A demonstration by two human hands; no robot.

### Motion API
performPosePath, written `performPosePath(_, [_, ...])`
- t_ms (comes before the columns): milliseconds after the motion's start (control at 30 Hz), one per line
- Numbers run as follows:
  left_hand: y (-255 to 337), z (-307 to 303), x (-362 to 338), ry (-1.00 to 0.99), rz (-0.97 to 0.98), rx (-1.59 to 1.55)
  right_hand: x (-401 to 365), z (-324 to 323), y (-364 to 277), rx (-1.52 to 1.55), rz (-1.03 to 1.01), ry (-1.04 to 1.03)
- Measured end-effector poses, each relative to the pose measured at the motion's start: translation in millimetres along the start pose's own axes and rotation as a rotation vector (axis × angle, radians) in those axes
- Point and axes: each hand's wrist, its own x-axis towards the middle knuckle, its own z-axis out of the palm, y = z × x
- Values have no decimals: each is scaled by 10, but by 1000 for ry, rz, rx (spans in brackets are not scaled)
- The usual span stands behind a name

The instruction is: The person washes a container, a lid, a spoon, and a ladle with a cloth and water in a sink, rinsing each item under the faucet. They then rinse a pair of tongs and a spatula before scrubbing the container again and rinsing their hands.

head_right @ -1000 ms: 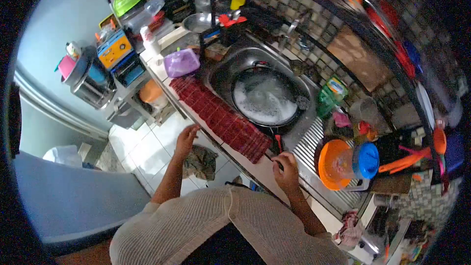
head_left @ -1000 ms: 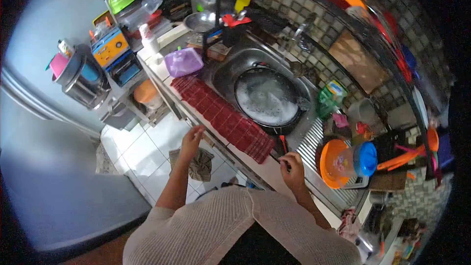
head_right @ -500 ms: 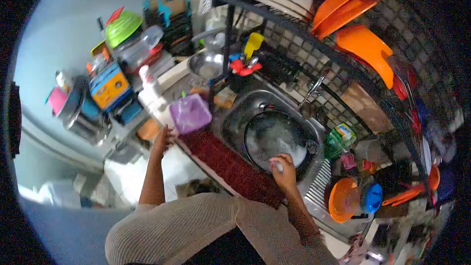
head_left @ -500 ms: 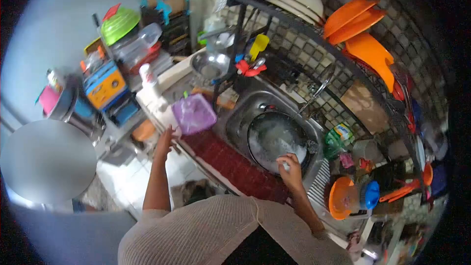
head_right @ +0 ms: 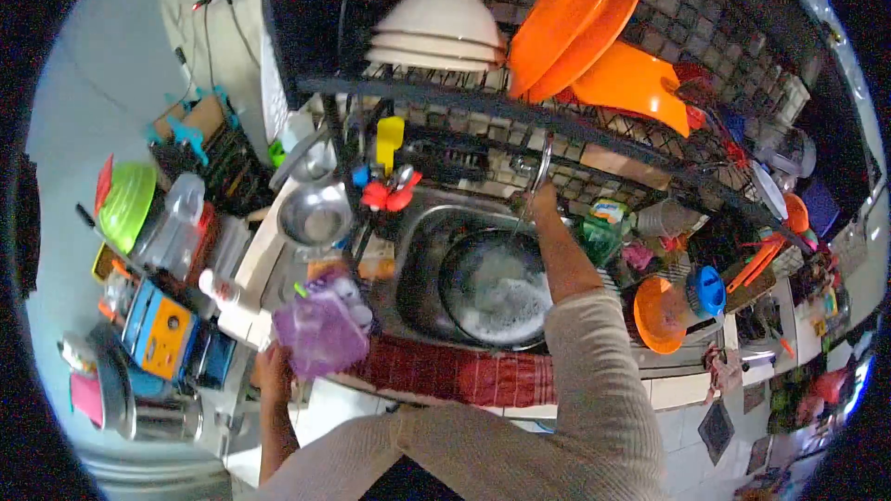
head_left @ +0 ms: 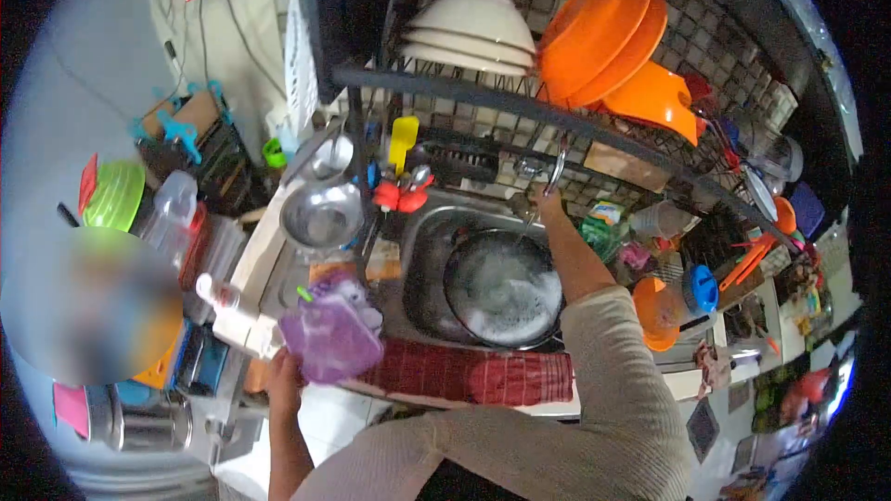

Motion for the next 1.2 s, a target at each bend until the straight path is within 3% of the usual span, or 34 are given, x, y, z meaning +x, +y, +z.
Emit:
performPosePath(67, [254, 106, -57, -104, 38, -24, 357, -35, 149, -120, 19, -545])
performPosePath(100, [301, 155, -75, -187, 55, -44, 231, -27, -35, 308, 221, -440])
performPosePath(167, [354, 470, -16, -281, 90, -31, 152, 128, -60, 471, 255, -348])
performPosePath(233, [82, 719, 230, -485, -27, -83, 165, 240, 277, 783, 303, -147])
performPosePath(267, [205, 1072, 155, -379, -71, -131, 21, -3, 38, 785, 319, -144])
performPosePath(333, [187, 1474, 283, -503, -122, -66, -686, 32, -462, -314, -556, -166])
performPosePath(367, [234, 1666, 299, -516, -177, 14, -1054, 121, -797, -83, -456, -199])
performPosePath(400, [211, 1860, 353, -524, -181, 22, -1187, 153, -761, -85, -449, -189])
performPosePath(467, [32, 2266, 540, -665, -214, -108, -1392, 143, -705, -378, -689, -125])
performPosePath(533, [-177, 2668, 674, -691, -187, -98, -1927, 195, -1180, -493, -867, 8])
performPosePath(600, [-426, 3022, 860, -714, -168, -86, -2146, 85, -1182, -44, -52, -500])
performPosePath(633, [-559, 3198, 993, -716, -178, -116, -2129, -7, -1057, 144, 275, -524])
performPosePath(667, [-646, 3343, 1079, -717, -188, -144, -2146, -136, -1032, 150, 281, -515])
performPosePath(733, [-690, 3587, 1125, -679, -233, -146, -2135, -400, -1024, 466, 490, -586])
performPosePath(867, [-899, 4071, 1283, -622, -301, -126, -2060, -774, -723, 538, 573, -538])
performPosePath(933, [-1191, 4267, 1530, -704, -372, -139, -2095, -915, -721, 571, 617, -457])
performPosePath(1000, [-1373, 4434, 1608, -675, -239, -162, -2184, -1024, -651, 697, 615, -494])
performPosePath(1033, [-1384, 4461, 1596, -672, -246, -153, -2211, -1062, -588, 729, 620, -397])
performPosePath(1100, [-1220, 4512, 1475, -836, -377, -428, -2278, -1126, -543, 732, 655, -182])
performPosePath(1133, [-1186, 4577, 1470, -842, -385, -420, -2324, -1166, -548, 736, 658, -170])
performPosePath(1200, [-1234, 4722, 1469, -630, -619, -657, -2430, -1229, -580, 913, 596, -132])
